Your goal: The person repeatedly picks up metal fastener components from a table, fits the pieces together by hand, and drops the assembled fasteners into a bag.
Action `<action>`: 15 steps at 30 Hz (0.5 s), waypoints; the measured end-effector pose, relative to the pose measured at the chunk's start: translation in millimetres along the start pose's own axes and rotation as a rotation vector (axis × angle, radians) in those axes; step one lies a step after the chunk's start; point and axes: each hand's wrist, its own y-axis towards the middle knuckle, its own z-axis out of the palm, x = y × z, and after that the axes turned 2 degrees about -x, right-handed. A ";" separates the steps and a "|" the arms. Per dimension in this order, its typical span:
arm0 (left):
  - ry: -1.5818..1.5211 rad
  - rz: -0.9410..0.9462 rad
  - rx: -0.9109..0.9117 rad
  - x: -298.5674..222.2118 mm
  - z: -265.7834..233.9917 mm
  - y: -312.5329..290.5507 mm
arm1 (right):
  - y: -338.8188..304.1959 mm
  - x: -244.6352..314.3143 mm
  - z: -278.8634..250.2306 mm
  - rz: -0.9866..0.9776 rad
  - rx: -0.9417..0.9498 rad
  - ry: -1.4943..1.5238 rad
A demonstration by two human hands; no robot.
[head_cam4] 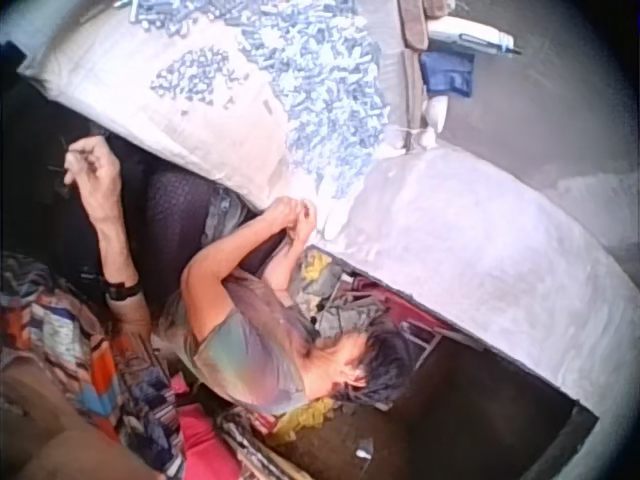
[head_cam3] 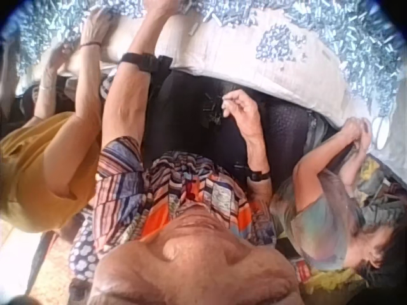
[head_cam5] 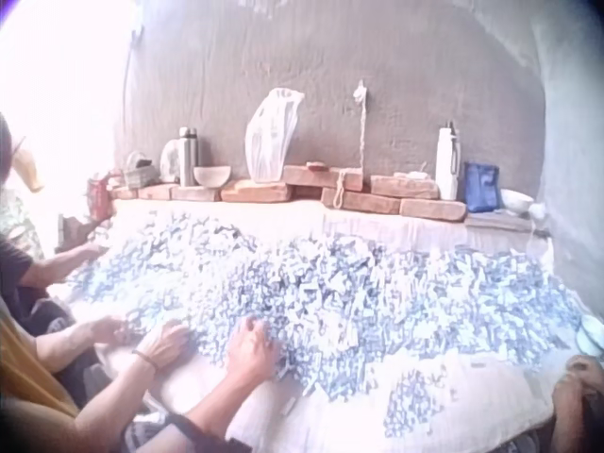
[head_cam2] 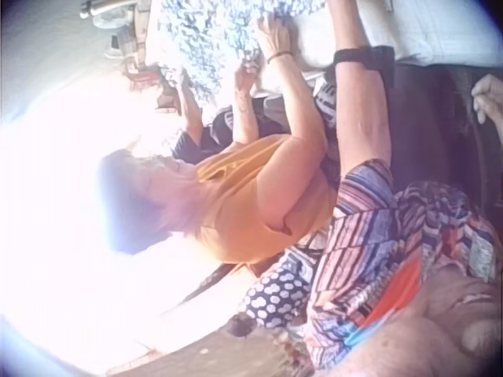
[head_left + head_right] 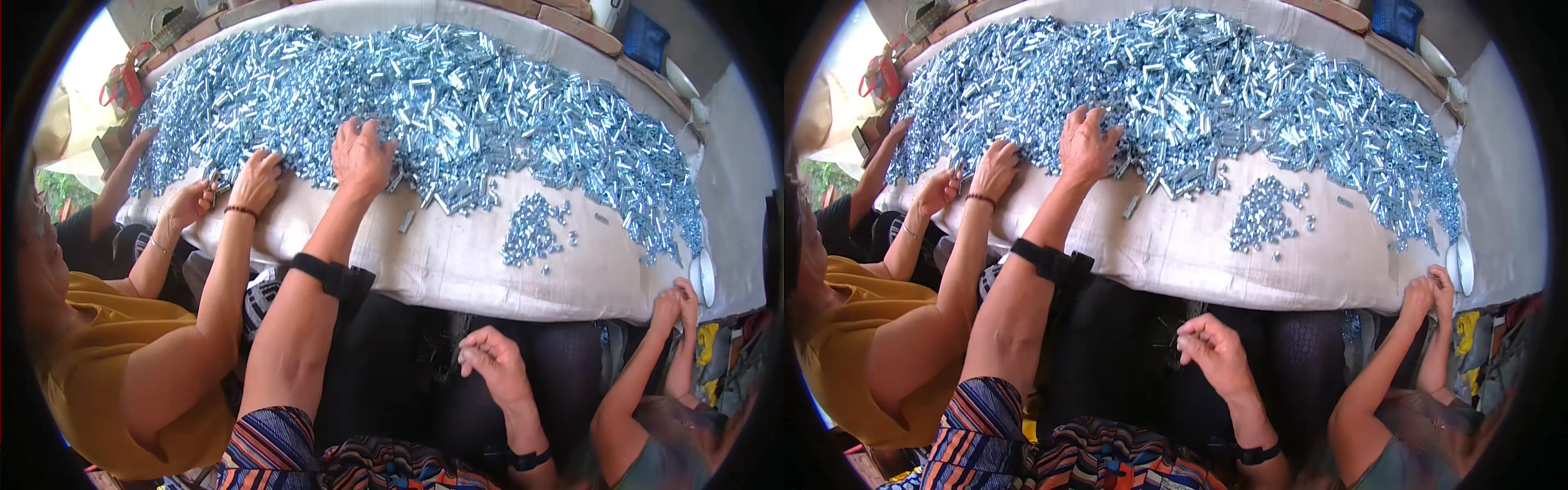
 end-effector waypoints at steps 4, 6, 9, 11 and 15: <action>0.119 -0.023 0.063 20.4 18.9 24.7 | -2.9 3.3 -3.7 0.023 0.021 -0.015; 0.102 0.032 0.132 22.1 27.0 28.4 | -2.7 5.5 -10.3 0.012 0.004 -0.012; 0.078 0.090 0.202 15.8 32.5 26.0 | 0.2 9.3 -20.1 -0.003 -0.034 -0.003; -0.003 0.083 0.320 6.4 33.4 21.8 | 4.1 10.8 -23.5 -0.030 -0.048 -0.003; -0.049 0.177 0.401 -2.7 28.2 17.3 | 10.2 21.4 -24.4 -0.071 -0.077 -0.013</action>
